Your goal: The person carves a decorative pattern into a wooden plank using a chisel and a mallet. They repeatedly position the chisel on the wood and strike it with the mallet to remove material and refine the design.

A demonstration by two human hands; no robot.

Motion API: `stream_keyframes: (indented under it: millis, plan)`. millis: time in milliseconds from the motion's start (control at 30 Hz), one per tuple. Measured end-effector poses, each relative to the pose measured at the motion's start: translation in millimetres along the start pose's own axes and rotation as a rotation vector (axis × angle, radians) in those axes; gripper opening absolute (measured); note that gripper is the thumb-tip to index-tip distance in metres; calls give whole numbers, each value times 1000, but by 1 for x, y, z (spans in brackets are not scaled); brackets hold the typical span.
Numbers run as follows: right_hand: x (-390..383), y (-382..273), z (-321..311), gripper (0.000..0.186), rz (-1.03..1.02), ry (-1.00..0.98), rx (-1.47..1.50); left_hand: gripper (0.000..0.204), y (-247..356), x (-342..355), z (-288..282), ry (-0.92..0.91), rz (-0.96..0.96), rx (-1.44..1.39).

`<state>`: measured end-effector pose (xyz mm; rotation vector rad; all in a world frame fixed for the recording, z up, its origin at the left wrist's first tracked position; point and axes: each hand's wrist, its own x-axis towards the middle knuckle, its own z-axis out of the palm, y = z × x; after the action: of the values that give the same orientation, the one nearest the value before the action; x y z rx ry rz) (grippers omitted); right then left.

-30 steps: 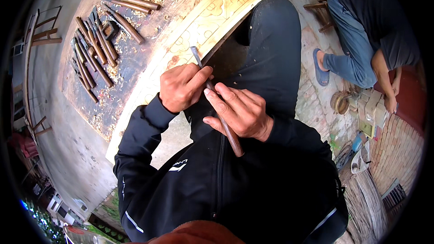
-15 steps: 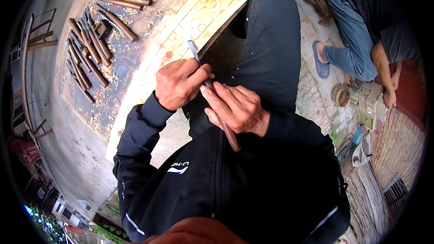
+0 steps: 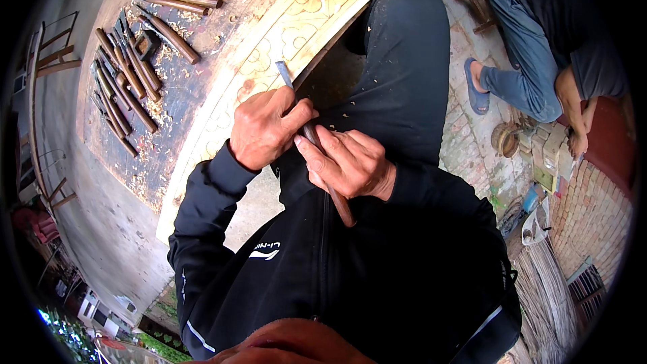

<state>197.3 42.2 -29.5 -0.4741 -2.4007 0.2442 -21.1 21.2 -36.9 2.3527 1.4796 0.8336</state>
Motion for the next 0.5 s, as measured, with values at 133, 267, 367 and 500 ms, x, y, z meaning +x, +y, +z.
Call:
stream_keyframes:
  millis: [133,267,367,500]
  plan:
    - [0,-1,1,32,4,-17,2,21,0,0,0,1,-17,-38]
    - [-1,1,2,32,1,-32,6,20,-1,0,2,6,-25,-67]
    - [-3,1,4,32,5,-43,8,19,-2,1,1,-4,-33,-89]
    - [-8,1,7,31,13,-44,26,18,0,-1,2,-14,-58,-92]
